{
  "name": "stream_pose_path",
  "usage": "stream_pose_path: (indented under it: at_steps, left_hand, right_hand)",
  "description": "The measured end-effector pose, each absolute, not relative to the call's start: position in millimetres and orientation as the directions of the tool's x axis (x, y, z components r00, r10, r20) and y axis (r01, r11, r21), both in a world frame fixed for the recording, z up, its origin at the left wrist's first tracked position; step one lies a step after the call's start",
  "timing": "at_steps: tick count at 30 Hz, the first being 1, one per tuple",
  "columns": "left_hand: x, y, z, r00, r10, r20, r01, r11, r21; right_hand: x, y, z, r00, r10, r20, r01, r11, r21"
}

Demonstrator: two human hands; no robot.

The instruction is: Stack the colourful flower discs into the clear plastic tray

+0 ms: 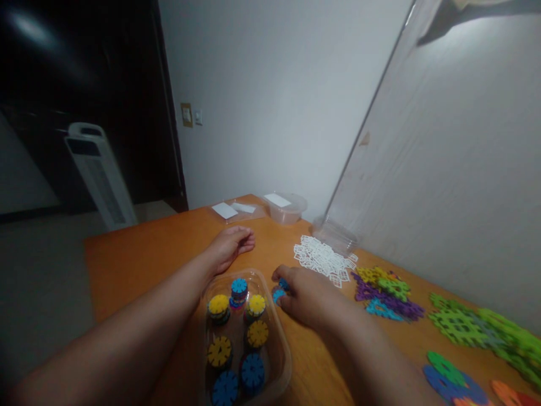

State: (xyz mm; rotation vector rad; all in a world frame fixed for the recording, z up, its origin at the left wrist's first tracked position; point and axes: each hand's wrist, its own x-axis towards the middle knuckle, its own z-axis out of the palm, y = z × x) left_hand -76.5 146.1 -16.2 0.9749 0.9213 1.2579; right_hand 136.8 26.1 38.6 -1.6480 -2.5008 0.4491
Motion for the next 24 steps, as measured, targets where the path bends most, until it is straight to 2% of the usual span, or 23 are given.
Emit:
stream_pose_path:
  at_steps: [5,18,24]
  left_hand:
    - [-76,146,-17,0.093,0.995,-0.025,-0.321,0.054,0.946]
    - [-75,145,-14,0.094,0.995,-0.030,-0.309,0.058,0.949]
    - [-74,146,-14,0.091,0.995,-0.045,-0.296,0.070,0.952]
  right_hand:
    - [137,27,37,-0.422,0.903,-0.075,0.872,0.383,-0.305]
    - [125,22,46,-0.108,0.983,-0.146,0.993,0.099,-0.066]
    - [124,27,42,-0.100,0.977,-0.190,0.988,0.076,-0.132]
